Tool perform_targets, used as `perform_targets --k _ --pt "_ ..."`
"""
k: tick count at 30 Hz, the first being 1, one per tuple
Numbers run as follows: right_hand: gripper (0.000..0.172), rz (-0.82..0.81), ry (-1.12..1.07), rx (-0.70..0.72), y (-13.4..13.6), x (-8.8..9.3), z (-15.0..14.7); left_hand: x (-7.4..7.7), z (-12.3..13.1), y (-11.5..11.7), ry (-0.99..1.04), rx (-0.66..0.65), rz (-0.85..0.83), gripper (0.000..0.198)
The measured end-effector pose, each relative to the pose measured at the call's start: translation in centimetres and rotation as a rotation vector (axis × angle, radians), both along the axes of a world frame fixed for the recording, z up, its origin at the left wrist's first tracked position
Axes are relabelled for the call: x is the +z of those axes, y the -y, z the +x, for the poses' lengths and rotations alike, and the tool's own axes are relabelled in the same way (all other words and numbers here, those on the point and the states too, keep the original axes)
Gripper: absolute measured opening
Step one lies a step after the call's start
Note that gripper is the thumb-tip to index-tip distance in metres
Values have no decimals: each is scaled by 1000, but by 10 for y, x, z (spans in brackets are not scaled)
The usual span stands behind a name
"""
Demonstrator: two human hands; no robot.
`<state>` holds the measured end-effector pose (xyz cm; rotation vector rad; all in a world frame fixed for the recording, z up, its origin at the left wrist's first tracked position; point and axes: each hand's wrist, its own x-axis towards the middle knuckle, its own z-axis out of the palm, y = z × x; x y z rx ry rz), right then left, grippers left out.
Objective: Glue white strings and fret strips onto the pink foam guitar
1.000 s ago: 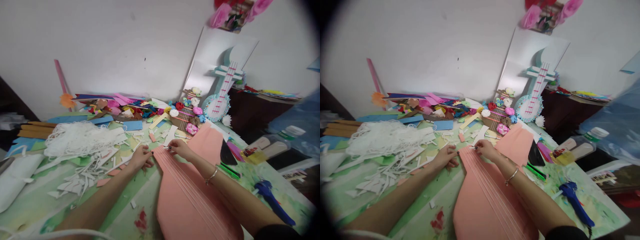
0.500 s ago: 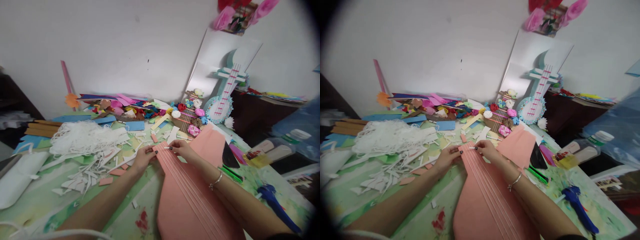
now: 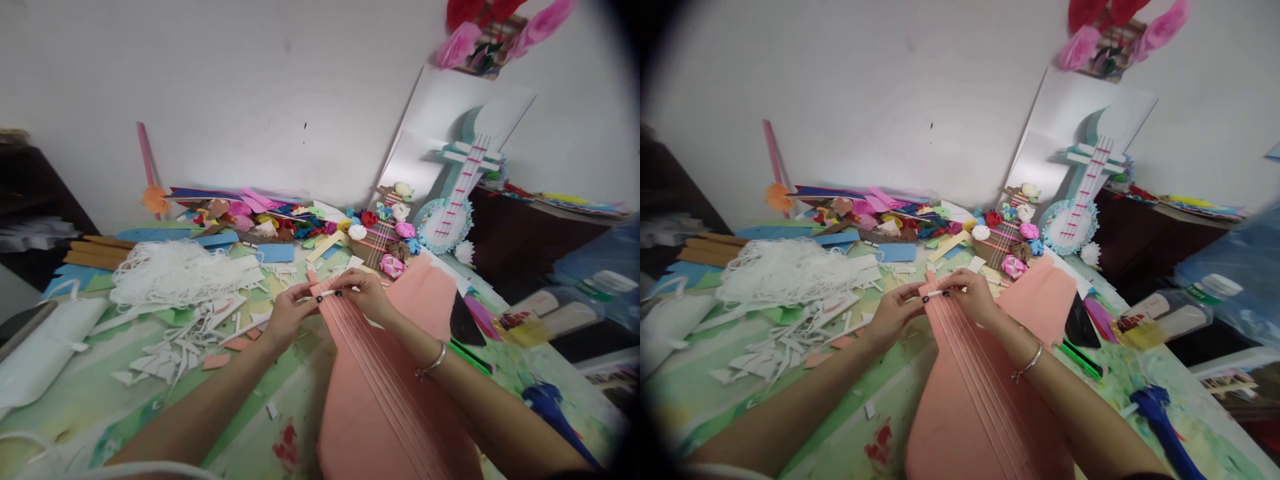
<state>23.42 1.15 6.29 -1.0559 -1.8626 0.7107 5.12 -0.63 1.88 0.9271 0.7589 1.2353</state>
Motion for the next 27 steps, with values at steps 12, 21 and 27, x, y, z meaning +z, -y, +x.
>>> perform_targets --k 12,21,27 --pt "37 146 76 -1 2 -2 3 3 1 2 39 -19 -8 43" --pt "29 203 89 -35 5 -5 3 4 -1 5 9 -32 5 40" --pt "30 208 98 -39 6 -6 2 4 0 4 -10 -42 15 42"
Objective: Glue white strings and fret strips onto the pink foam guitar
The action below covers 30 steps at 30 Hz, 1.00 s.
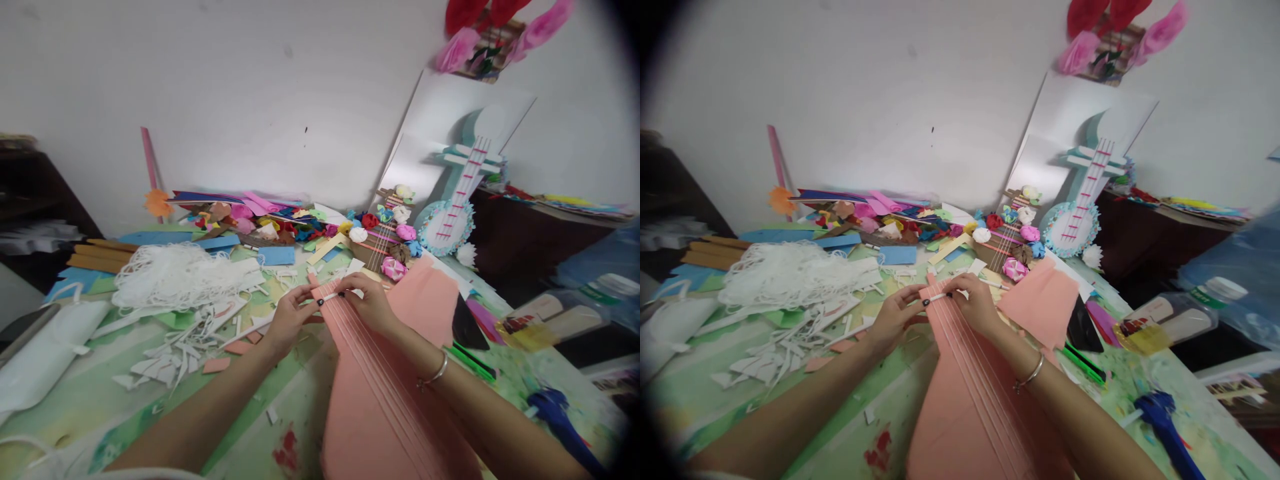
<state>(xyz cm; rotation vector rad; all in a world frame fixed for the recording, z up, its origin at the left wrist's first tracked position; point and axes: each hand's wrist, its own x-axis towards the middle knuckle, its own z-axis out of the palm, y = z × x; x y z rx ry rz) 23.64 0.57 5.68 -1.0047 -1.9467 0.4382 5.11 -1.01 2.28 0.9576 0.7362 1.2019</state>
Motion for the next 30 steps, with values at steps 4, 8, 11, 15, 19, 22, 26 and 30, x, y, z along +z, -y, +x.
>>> perform_targets --k 4,8,11,15,19,22,26,30 --pt "31 -5 6 13 1 -1 -1 1 1 1 -22 10 -13 41" --pt "28 -10 11 14 2 0 -2 1 1 1 -19 17 -4 40" --pt "27 -8 2 10 3 1 -2 1 1 1 -9 17 12 41" --pt "24 -16 -22 15 5 1 -5 1 2 3 -40 45 5 45" --pt "20 -53 -62 22 7 1 -7 4 3 4 -37 66 -23 45" --pt "15 -98 -116 19 7 1 -7 4 3 4 -26 74 -36 42" --pt "7 -161 -193 7 7 1 -5 4 2 4 -17 84 -26 39" --pt "6 -205 -239 -14 6 0 -3 6 2 5 0 82 -25 37"
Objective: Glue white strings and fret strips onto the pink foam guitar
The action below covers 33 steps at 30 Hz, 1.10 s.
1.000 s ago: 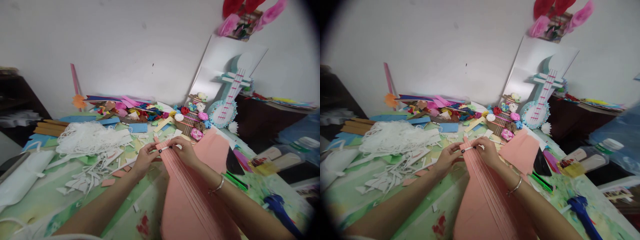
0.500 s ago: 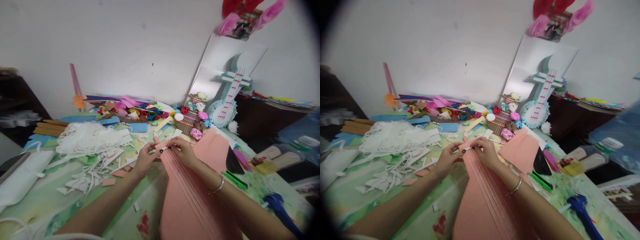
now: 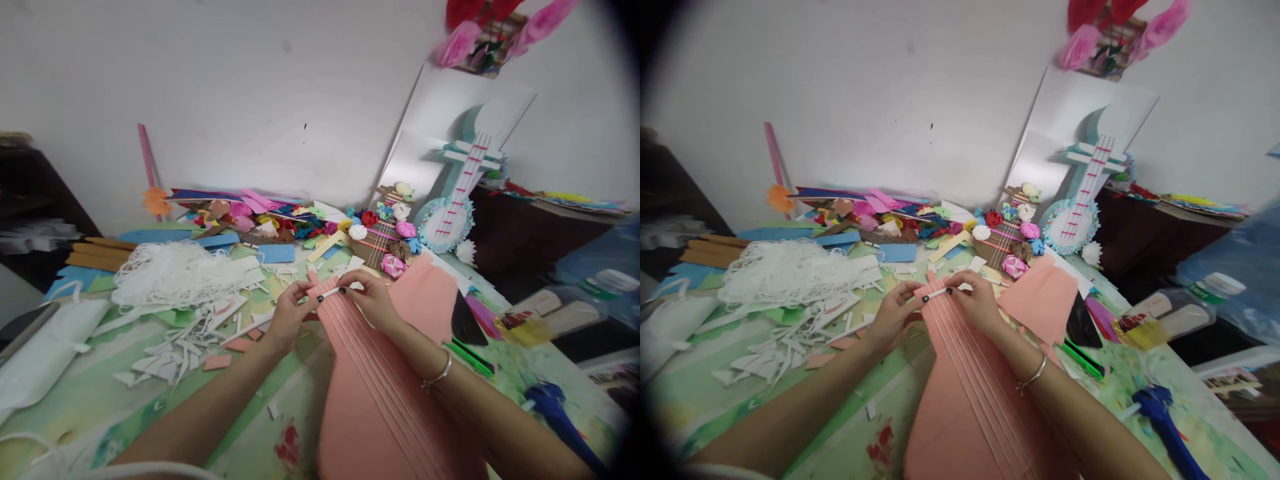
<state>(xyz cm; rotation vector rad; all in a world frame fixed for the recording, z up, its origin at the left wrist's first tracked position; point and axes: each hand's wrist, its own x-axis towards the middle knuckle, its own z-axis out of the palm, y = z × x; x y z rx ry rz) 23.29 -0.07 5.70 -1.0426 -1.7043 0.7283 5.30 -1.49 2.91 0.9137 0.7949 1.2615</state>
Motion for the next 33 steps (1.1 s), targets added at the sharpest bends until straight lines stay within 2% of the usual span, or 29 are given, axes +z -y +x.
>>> perform_targets --k 9,18,33 --pt "9 -65 -80 -41 -2 3 -1 1 0 1 16 -8 8 37" --pt "13 -204 -189 -25 -2 5 -3 -1 -1 0 30 -19 11 36" --pt "14 -242 -207 -28 -3 0 -4 -3 -1 0 22 -20 -18 32"
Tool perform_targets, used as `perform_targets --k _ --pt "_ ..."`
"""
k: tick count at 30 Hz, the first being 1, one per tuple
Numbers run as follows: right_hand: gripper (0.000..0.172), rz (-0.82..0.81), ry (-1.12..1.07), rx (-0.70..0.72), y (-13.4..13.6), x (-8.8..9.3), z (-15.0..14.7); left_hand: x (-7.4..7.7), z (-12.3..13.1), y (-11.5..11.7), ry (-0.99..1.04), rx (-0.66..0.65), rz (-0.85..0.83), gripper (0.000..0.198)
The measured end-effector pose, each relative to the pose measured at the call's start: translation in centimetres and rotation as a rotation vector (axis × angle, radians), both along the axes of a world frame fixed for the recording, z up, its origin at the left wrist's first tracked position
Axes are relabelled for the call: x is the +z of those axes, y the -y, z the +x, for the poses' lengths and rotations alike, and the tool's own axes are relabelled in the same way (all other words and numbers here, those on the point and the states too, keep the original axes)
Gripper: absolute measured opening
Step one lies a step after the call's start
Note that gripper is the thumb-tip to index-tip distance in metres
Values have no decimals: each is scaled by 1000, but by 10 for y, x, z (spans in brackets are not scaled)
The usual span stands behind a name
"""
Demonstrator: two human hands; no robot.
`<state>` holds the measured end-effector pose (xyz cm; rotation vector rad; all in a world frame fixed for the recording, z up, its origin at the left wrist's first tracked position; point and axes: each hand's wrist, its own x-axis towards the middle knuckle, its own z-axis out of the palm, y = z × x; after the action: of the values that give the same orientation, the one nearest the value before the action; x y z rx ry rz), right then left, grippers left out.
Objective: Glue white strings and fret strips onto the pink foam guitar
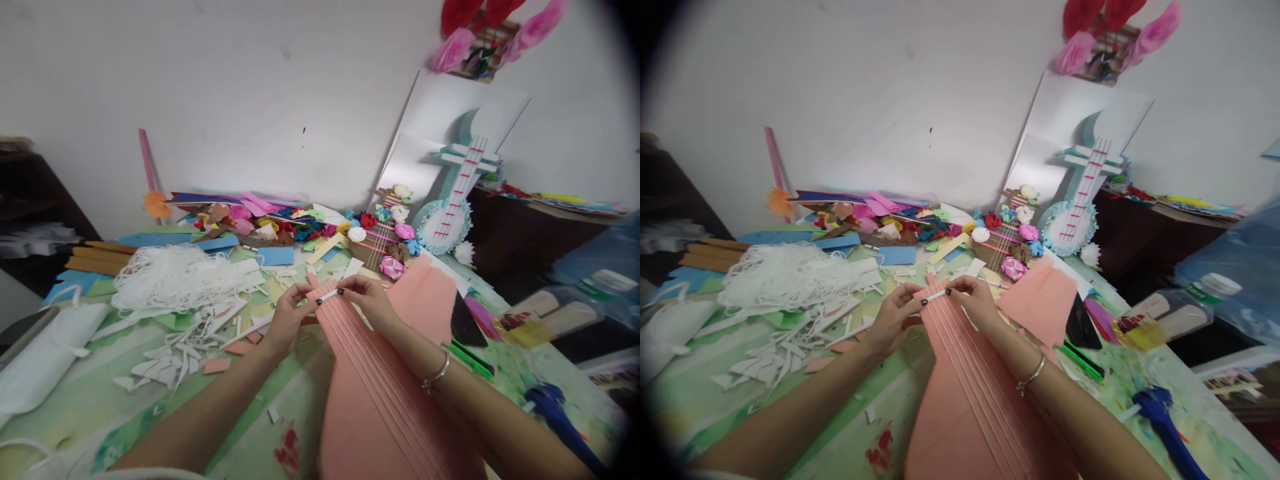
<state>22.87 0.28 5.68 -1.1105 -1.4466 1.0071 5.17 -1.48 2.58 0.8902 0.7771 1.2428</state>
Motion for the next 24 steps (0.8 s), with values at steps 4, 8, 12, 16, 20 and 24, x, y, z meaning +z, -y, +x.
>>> perform_targets --k 4,8,12,16,20,24 --pt "13 0 -2 -5 -2 -3 -1 2 0 0 -4 8 -50 33" --pt "12 10 -2 -11 -4 -6 -1 5 -1 1 -8 -3 -42 32" --pt "13 19 11 -11 -4 -9 0 2 -2 -1 -15 -14 -30 33" --pt "13 32 24 -15 -4 -11 0 -1 -2 -1 -24 -15 -30 32" --pt "11 40 58 -18 -5 -13 -1 0 -1 -1 -29 -13 -50 30" --pt "12 38 134 -29 -4 -13 1 -1 1 -2 -50 22 -103 30"
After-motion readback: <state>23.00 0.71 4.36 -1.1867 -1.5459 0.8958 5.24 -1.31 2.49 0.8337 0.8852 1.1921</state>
